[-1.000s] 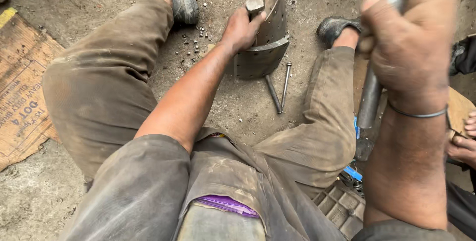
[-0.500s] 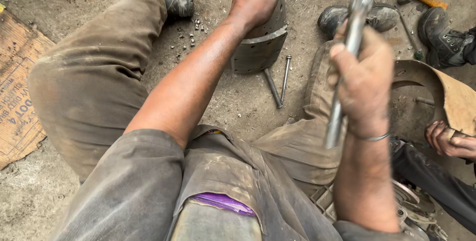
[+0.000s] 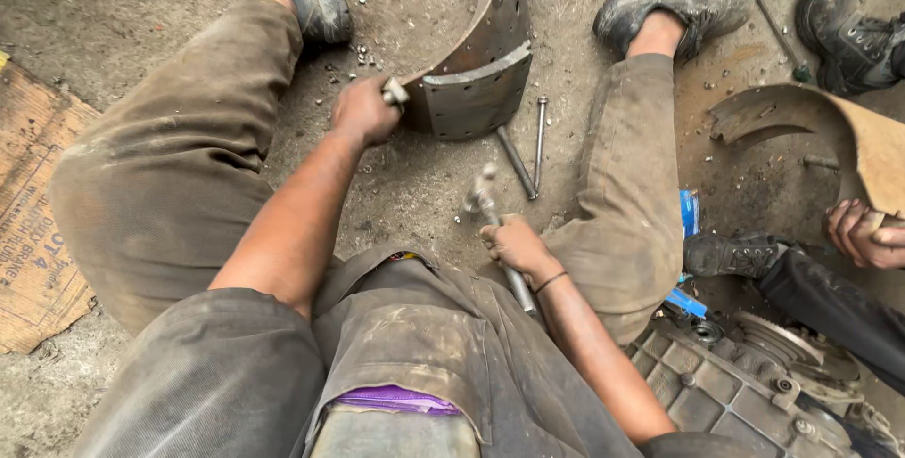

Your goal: The person removes and replaces metal rivets on heavy-duty brake shoes using a hammer and a punch while sitting on the floor.

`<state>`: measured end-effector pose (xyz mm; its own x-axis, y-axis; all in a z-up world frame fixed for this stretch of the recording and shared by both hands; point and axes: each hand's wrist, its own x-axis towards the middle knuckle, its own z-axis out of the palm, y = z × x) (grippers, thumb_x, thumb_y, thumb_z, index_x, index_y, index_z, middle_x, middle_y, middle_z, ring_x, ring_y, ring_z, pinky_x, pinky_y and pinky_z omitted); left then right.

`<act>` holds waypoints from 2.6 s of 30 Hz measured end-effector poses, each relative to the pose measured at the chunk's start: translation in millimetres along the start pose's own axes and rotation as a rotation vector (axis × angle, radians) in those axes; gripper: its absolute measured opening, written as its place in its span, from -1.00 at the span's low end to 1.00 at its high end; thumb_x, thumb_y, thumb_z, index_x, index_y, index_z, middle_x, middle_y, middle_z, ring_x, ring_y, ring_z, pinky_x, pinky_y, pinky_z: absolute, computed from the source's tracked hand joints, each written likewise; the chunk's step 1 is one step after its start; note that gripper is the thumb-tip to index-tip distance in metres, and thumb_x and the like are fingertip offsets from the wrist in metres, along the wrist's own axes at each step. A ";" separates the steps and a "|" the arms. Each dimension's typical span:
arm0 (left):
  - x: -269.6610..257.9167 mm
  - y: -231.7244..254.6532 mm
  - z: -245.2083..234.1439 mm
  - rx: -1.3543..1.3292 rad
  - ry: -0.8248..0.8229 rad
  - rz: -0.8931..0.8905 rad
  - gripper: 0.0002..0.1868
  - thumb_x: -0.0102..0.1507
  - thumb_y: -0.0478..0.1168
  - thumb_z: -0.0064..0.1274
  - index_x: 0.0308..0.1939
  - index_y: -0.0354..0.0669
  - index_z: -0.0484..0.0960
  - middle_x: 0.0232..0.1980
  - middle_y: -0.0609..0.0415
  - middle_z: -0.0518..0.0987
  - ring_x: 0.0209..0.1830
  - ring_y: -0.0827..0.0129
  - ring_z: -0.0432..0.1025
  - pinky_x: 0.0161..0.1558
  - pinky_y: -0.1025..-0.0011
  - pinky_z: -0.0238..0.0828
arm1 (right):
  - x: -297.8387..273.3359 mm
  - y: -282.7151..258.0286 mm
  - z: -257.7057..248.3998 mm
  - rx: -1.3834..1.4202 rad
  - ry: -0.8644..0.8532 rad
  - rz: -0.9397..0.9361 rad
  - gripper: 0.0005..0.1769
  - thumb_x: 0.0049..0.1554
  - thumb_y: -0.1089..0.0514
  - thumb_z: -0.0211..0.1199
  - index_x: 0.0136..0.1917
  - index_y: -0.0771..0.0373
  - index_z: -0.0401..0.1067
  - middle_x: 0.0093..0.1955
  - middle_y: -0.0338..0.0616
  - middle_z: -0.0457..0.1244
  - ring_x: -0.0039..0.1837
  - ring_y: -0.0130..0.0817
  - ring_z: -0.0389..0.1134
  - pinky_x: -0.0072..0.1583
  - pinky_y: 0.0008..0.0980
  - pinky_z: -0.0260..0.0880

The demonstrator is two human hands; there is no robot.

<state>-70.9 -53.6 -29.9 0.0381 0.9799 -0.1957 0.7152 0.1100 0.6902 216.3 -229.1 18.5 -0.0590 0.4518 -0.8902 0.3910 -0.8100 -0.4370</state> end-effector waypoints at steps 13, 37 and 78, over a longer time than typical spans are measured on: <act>-44.8 104.8 28.1 0.402 -0.276 0.583 -0.83 0.20 -0.25 0.03 -0.35 -0.07 0.76 -0.25 -0.08 0.70 -0.18 0.06 0.60 -0.09 0.12 0.55 | 26.9 12.4 29.4 -0.916 -0.040 -0.056 -0.53 0.01 0.12 0.18 0.14 0.42 0.41 0.22 0.34 0.32 0.30 0.16 0.35 0.33 -0.03 0.32; -77.4 55.6 1.1 0.383 -0.635 0.217 -0.76 0.09 -0.31 0.10 -0.18 -0.03 0.73 -0.17 -0.17 0.67 -0.11 -0.07 0.57 -0.01 0.05 0.50 | 18.4 -39.3 -7.9 -0.488 0.337 -0.120 -0.11 0.08 -0.30 0.28 0.46 0.34 0.25 0.29 0.16 0.33 0.33 -0.02 0.37 0.34 -0.14 0.32; -33.6 62.5 25.9 0.500 -0.981 -0.037 -0.61 0.30 0.04 -0.03 -0.09 -0.10 0.78 -0.06 -0.14 0.71 -0.05 0.07 0.61 0.08 0.17 0.51 | 66.7 -92.1 -27.9 0.061 0.434 -0.433 -0.39 0.04 0.23 0.32 0.35 0.44 0.37 0.08 -0.02 0.46 0.04 -0.26 0.56 0.07 -0.30 0.63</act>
<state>-9.4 -83.9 1.7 0.3905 0.3949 -0.8316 0.9206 -0.1600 0.3563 202.0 -114.0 3.0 0.1836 0.8450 -0.5023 0.3609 -0.5333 -0.7651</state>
